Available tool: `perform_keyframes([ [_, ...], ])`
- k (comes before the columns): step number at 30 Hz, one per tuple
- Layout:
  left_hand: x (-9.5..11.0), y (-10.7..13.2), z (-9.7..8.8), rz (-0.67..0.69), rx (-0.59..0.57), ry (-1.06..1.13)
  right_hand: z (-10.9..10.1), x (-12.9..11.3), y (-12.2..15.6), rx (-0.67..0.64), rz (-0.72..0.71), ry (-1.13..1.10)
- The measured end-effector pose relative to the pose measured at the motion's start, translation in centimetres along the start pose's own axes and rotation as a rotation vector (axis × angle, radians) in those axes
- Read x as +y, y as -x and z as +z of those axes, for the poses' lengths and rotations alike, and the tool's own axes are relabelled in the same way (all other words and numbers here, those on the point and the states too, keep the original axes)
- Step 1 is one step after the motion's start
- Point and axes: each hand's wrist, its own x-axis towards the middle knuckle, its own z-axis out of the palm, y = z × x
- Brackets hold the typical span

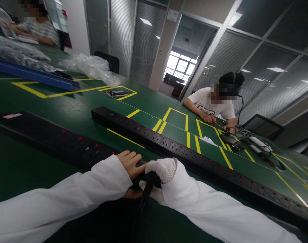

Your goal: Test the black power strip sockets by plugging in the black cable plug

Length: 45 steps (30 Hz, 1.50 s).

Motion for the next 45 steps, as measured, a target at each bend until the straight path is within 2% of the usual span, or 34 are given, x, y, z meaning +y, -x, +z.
perform_keyframes([
  [5,-0.1,0.0,0.4,0.013,0.002,-0.021,0.1,0.1,0.0,0.02,-0.009,-0.015],
  [13,0.0,0.0,-0.2,0.004,0.003,0.031,0.4,0.3,0.0,0.022,-0.025,-0.006],
  [22,-0.1,0.0,0.7,0.02,0.007,-0.025,0.1,0.1,0.0,0.023,-0.009,-0.011],
  [38,0.0,0.0,-0.1,-0.005,-0.011,0.039,0.3,0.2,0.1,0.018,-0.013,-0.015],
  [45,0.1,0.0,-0.9,-0.013,-0.049,0.081,0.0,0.0,0.0,-0.001,-0.008,0.011],
])
